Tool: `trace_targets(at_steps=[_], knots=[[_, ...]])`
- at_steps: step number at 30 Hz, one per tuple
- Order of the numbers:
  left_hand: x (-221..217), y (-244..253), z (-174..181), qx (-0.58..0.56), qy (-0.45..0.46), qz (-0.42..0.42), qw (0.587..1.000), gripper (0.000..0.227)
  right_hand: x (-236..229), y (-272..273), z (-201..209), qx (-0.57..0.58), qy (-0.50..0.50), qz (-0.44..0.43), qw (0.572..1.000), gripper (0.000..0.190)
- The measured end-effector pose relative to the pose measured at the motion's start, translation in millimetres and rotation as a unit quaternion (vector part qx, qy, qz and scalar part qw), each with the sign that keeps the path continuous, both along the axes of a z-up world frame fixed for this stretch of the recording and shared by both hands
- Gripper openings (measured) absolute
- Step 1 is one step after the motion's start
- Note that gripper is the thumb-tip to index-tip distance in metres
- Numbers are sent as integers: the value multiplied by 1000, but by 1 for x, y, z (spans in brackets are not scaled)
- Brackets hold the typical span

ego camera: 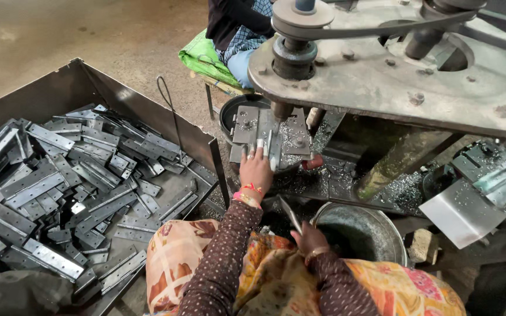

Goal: The person operates a manual press machine to process metal pieces. They pick up metal pieces from a bin, place them into the machine, and pull a lever to activate the press. The processed pieces are then dropped back into the bin.

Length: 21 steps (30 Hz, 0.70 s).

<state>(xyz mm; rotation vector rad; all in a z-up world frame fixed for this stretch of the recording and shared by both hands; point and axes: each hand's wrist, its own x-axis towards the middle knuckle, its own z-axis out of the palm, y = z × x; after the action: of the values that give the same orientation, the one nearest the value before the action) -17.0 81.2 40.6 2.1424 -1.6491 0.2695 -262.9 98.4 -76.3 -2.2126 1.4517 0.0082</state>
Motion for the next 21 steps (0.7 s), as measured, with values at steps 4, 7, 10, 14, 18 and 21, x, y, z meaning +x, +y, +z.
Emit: trace_targets(at_steps=[4, 7, 10, 14, 18, 21], knots=[[8, 10, 5, -25, 9, -12, 1000, 27, -3, 11, -23, -22, 68, 17, 997, 51], [2, 20, 2, -18, -17, -16, 1000, 18, 3, -14, -16, -14, 66, 22, 997, 49], [5, 6, 0, -34, -72, 1, 997, 19, 19, -39, 15, 87, 133, 25, 987, 50], [4, -35, -7, 75, -24, 27, 996, 25, 40, -63, 59, 78, 199, 39, 976, 52], [2, -40, -5, 65, -59, 35, 996, 26, 15, -14, 44, 126, 88, -17, 988, 53], [8, -33, 2, 49, -52, 25, 997, 28, 6, 13, 15, -60, 94, 19, 994, 53]])
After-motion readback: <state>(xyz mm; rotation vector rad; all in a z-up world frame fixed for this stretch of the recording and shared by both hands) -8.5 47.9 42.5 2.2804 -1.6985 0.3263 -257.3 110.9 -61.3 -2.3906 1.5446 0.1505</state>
